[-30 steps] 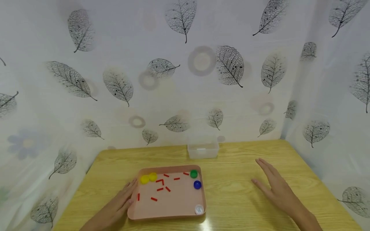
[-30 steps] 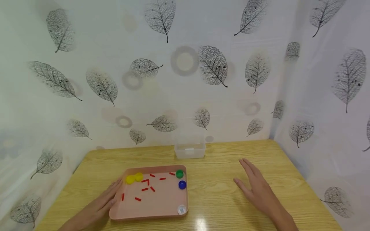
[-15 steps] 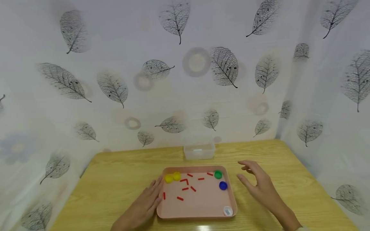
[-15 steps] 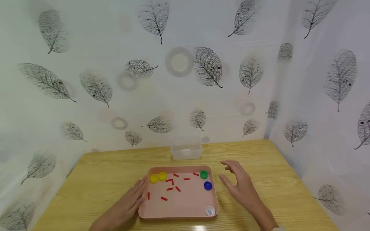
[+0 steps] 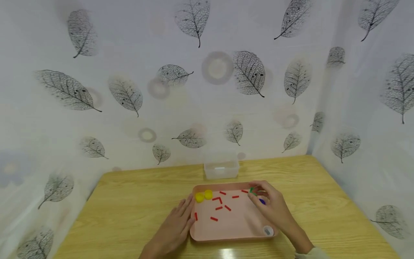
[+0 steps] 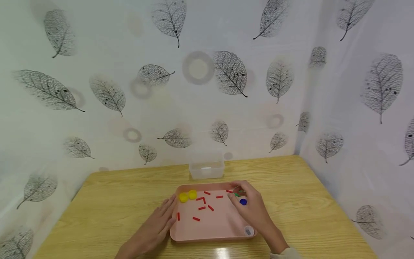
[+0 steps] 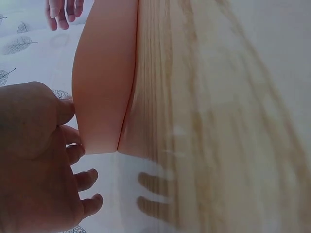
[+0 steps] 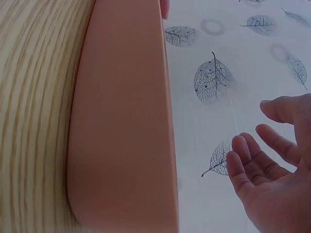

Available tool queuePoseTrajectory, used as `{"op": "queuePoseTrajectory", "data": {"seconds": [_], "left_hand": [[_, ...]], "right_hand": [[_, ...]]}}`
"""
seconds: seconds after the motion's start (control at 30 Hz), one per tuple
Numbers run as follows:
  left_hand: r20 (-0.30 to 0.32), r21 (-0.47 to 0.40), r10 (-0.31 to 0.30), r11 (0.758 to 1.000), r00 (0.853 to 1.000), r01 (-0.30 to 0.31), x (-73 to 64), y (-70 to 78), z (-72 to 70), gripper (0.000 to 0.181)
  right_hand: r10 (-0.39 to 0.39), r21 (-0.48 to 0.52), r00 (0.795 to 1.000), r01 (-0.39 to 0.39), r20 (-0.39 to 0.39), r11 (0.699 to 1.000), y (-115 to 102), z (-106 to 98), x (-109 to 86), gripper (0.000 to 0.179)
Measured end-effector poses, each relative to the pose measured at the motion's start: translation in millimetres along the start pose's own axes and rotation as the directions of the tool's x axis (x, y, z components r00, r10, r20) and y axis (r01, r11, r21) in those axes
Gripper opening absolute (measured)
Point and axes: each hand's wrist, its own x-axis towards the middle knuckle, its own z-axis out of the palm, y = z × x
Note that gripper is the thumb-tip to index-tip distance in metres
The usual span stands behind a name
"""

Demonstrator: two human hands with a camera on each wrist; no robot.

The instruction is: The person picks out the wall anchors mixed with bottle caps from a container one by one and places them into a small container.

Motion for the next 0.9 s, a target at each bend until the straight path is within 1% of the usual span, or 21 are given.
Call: {"op": "queuePoseTrajectory", "data": {"seconds": [0.1,0.2,0.3,0.43,0.6,0.67,0.8,0.87,0.9], "left_hand": [[0.002,0.010,0.010,1.000,1.000,-0.010,3.5,-0.3,1.1,0.062],[-0.002,-0.009,0.022,1.000,1.000,-0.022,6.5,-3.6,2.2,0.061],[-0.010,-0.048,0.045,0.998,0.999,-0.046,9.3,-6.8,2.9,0.060],[-0.015,-0.103,0.064,0.993,0.998,-0.065,10.9,-10.4,2.5,0.061],[0.007,-0.121,0.026,0.992,1.000,-0.025,12.5,-16.9,-2.5,0.066],[0.015,-0.120,0.011,0.993,1.000,-0.009,13.5,-18.6,-4.6,0.068],[0.033,-0.132,0.002,0.991,0.999,0.002,16.9,-22.9,-6.7,0.070],[0.045,-0.152,0.011,0.988,0.999,-0.004,18.7,-25.1,-7.3,0.069],[0.051,-0.164,0.014,0.986,0.999,-0.006,19.7,-26.3,-7.6,0.069]], "right_hand": [[0.034,0.025,0.999,-0.034,-0.003,0.999,-1,7,1.4,0.030],[0.073,0.045,0.997,-0.072,-0.017,0.996,0,13,3.0,0.029],[0.102,0.084,0.994,-0.099,-0.027,0.992,0,19,3.9,0.027],[0.120,0.135,0.993,-0.117,-0.015,0.984,2,25,4.2,0.026],[0.156,0.150,0.988,-0.153,-0.007,0.977,6,34,9.8,0.026],[0.156,0.161,0.988,-0.153,-0.005,0.975,8,38,12.8,0.028],[0.136,0.179,0.991,-0.137,0.020,0.974,12,46,18.7,0.028],[0.164,0.185,0.986,-0.167,0.031,0.968,12,50,21.1,0.027],[0.191,0.177,0.981,-0.195,0.036,0.965,12,52,22.0,0.025]]}}
